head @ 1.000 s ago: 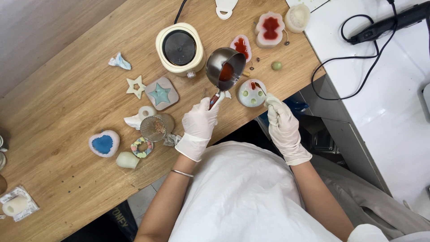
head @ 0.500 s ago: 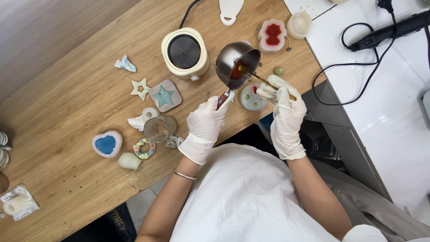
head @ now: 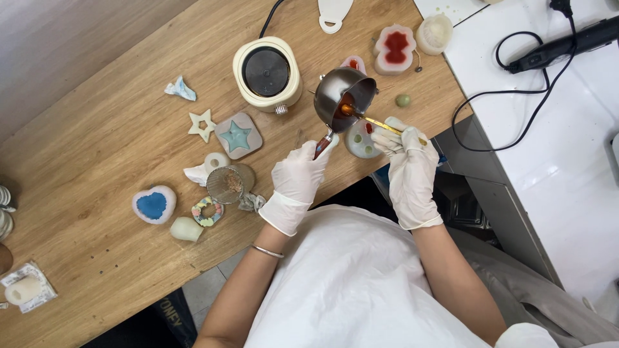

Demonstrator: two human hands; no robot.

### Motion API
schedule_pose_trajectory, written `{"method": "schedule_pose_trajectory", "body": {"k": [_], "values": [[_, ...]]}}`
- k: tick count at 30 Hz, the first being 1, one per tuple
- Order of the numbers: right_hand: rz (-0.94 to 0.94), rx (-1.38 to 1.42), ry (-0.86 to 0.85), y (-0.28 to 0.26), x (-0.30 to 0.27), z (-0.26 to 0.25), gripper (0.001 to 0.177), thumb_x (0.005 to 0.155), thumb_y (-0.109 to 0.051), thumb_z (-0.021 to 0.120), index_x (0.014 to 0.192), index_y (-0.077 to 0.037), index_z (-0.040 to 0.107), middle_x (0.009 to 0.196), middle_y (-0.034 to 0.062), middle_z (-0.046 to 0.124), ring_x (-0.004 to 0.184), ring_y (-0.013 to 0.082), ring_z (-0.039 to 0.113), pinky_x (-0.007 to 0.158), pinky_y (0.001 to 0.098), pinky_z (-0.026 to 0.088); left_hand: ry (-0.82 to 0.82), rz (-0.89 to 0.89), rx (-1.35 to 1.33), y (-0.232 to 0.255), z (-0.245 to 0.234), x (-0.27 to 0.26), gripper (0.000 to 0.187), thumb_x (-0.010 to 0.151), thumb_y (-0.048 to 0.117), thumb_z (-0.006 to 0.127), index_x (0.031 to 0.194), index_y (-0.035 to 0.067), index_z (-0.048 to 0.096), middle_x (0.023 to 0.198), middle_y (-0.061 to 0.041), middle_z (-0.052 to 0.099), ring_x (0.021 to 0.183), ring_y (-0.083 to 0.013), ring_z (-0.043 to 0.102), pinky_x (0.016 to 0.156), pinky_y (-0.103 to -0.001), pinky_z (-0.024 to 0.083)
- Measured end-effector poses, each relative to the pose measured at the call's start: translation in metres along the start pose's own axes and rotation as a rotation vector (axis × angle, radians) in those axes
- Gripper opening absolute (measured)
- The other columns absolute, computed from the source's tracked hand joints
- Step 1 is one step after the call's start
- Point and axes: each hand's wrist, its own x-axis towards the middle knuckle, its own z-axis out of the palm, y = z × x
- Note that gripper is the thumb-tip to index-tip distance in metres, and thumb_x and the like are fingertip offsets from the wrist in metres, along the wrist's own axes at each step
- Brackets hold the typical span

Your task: Pouring melted red wax into silicone molds and cleaning the melting pot.

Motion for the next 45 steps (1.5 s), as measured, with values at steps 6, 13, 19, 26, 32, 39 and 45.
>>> {"method": "schedule_pose_trajectory", "body": {"k": [6, 13, 19, 26, 32, 39, 45], "values": [[-0.022, -0.030, 0.047, -0.005, -0.003, -0.019, 0.037, 0.111, -0.019, 0.048, 0.126, 0.014, 0.056, 0.107, 0.0263, 0.071, 0.094, 0.0290, 0.074, 0.088, 0.0373, 0.062, -0.116, -0.084, 0.023, -0.020, 0.016, -0.003, 0.027, 0.095, 0.040, 0.066, 0.091, 0.013, 0.066, 0.068, -0.012, 0.070, 0.059, -0.0334, 0.069, 0.051, -0.047, 0.053], [-0.038, -0.056, 0.075, 0.002, -0.008, -0.048, 0.036, 0.113, -0.019, 0.050, 0.126, 0.013, 0.056, 0.105, 0.0237, 0.070, 0.094, 0.0285, 0.073, 0.090, 0.0380, 0.062, -0.078, -0.086, 0.043, -0.030, 0.006, -0.003, 0.034, 0.097, 0.045, 0.064, 0.089, 0.013, 0.065, 0.063, -0.011, 0.068, 0.057, -0.0326, 0.069, 0.051, -0.046, 0.053], [-0.045, -0.158, 0.132, 0.013, -0.003, -0.060, 0.034, 0.111, -0.020, 0.051, 0.125, 0.011, 0.058, 0.105, 0.0217, 0.071, 0.090, 0.0277, 0.074, 0.084, 0.0364, 0.061, -0.152, -0.205, -0.028, -0.027, -0.007, 0.000, 0.039, 0.099, 0.051, 0.060, 0.088, 0.014, 0.067, 0.053, -0.007, 0.065, 0.053, -0.0306, 0.068, 0.051, -0.046, 0.052], [-0.290, -0.586, -0.073, 0.026, -0.011, -0.065, 0.023, 0.116, -0.012, 0.051, 0.127, 0.007, 0.058, 0.123, 0.0183, 0.069, 0.105, 0.0269, 0.074, 0.095, 0.0363, 0.062, -0.045, -0.117, 0.097, -0.032, 0.008, -0.011, 0.036, 0.099, 0.047, 0.063, 0.087, 0.013, 0.064, 0.066, -0.013, 0.069, 0.055, -0.0355, 0.068, 0.048, -0.049, 0.052], [-0.579, -1.280, -0.313, 0.012, -0.026, -0.047, 0.022, 0.109, 0.003, 0.056, 0.129, 0.006, 0.062, 0.112, 0.0177, 0.070, 0.093, 0.0289, 0.066, 0.083, 0.0394, 0.055, 0.014, -0.126, 0.043, -0.027, 0.009, -0.013, 0.032, 0.097, 0.045, 0.065, 0.087, 0.015, 0.063, 0.067, -0.012, 0.068, 0.056, -0.0336, 0.068, 0.048, -0.048, 0.052], [-0.387, -0.592, -0.163, -0.021, -0.042, 0.009, 0.028, 0.119, -0.012, 0.047, 0.137, 0.007, 0.056, 0.135, 0.0148, 0.066, 0.116, 0.0248, 0.073, 0.107, 0.0384, 0.060, 0.046, -0.084, -0.001, -0.022, 0.003, -0.011, 0.027, 0.097, 0.040, 0.067, 0.087, 0.016, 0.063, 0.064, -0.011, 0.066, 0.056, -0.0317, 0.067, 0.047, -0.047, 0.050], [-0.285, -0.315, -0.178, -0.016, -0.018, 0.028, 0.039, 0.115, -0.021, 0.054, 0.137, 0.011, 0.057, 0.124, 0.0195, 0.067, 0.110, 0.0272, 0.072, 0.104, 0.0414, 0.061, 0.079, -0.044, 0.037, -0.017, -0.010, -0.008, 0.027, 0.097, 0.039, 0.068, 0.083, 0.016, 0.064, 0.063, -0.010, 0.065, 0.055, -0.0316, 0.066, 0.046, -0.046, 0.050]]}}
